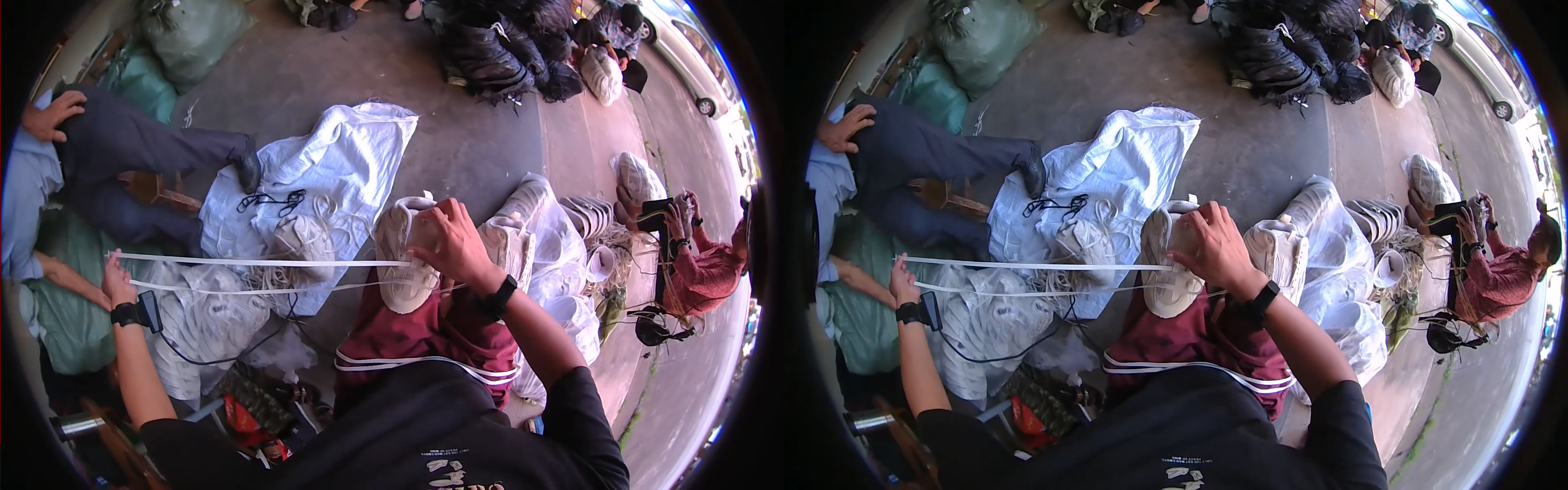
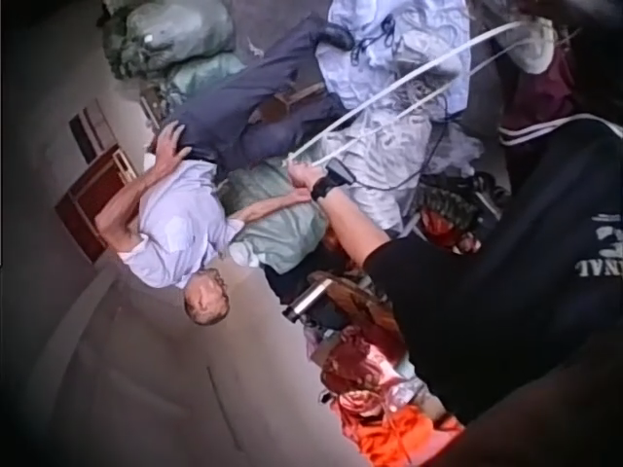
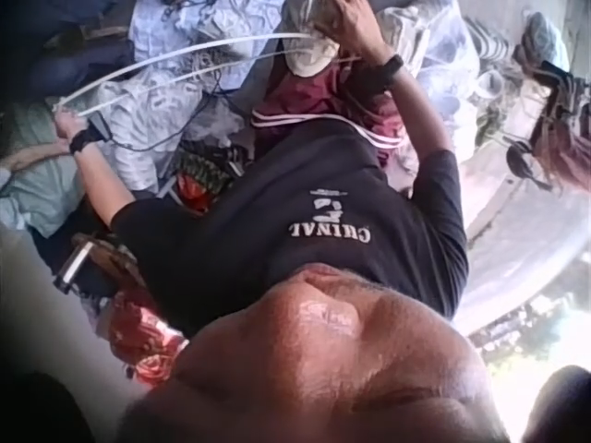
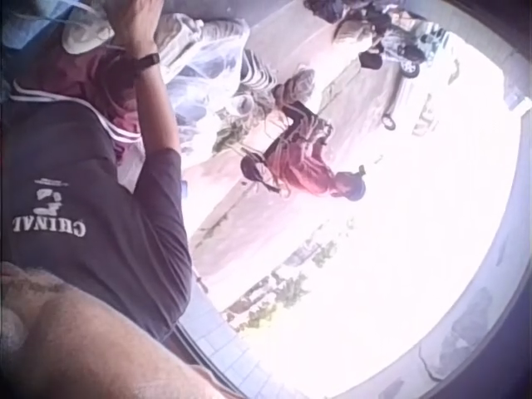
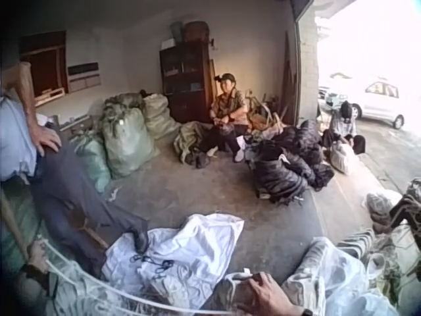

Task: Inspecting shoe components and preparing laces in a workshop setting.

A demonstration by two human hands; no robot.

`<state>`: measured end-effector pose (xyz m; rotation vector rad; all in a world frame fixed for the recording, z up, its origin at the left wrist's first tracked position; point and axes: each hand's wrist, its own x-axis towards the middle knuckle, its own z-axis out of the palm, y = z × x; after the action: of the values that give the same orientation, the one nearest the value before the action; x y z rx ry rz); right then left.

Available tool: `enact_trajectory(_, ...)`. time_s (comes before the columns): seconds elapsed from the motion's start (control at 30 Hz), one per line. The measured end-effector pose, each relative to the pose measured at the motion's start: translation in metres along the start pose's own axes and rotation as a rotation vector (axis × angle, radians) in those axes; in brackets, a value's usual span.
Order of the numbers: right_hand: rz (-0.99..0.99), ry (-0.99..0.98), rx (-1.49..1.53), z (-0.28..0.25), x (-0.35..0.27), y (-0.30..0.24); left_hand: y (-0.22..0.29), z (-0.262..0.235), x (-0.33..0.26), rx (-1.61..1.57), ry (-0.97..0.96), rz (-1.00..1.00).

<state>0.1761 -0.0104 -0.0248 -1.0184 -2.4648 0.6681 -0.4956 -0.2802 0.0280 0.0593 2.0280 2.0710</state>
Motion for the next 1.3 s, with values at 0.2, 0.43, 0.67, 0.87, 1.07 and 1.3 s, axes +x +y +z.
enact_trajectory(0.2, -0.147, 0.000, 0.048, 0.002, 0.016, 0.002, 0.011, 0.018, -0.017, 0.015, 0.029, 0.000)
enact_trajectory(0.43, -0.462, -0.275, 0.021, 0.001, 0.034, -0.007, 0.017, 0.012, -0.010, 0.017, -0.030, 0.043)
enact_trajectory(0.67, -0.531, -0.400, -0.007, 0.010, 0.042, 0.001, 0.018, 0.029, -0.017, 0.052, -0.007, 0.053)
enact_trajectory(0.87, -0.497, -0.277, 0.083, 0.033, 0.038, 0.008, 0.014, 0.032, 0.001, 0.032, 0.040, 0.029)
enact_trajectory(1.07, -0.362, -0.306, 0.063, 0.036, 0.040, 0.004, 0.022, -0.016, 0.078, 0.070, 0.082, 0.058)
enact_trajectory(1.3, -0.509, -0.452, 0.158, 0.026, 0.043, 0.023, 0.046, 0.037, 0.046, 0.088, 0.130, 0.152)
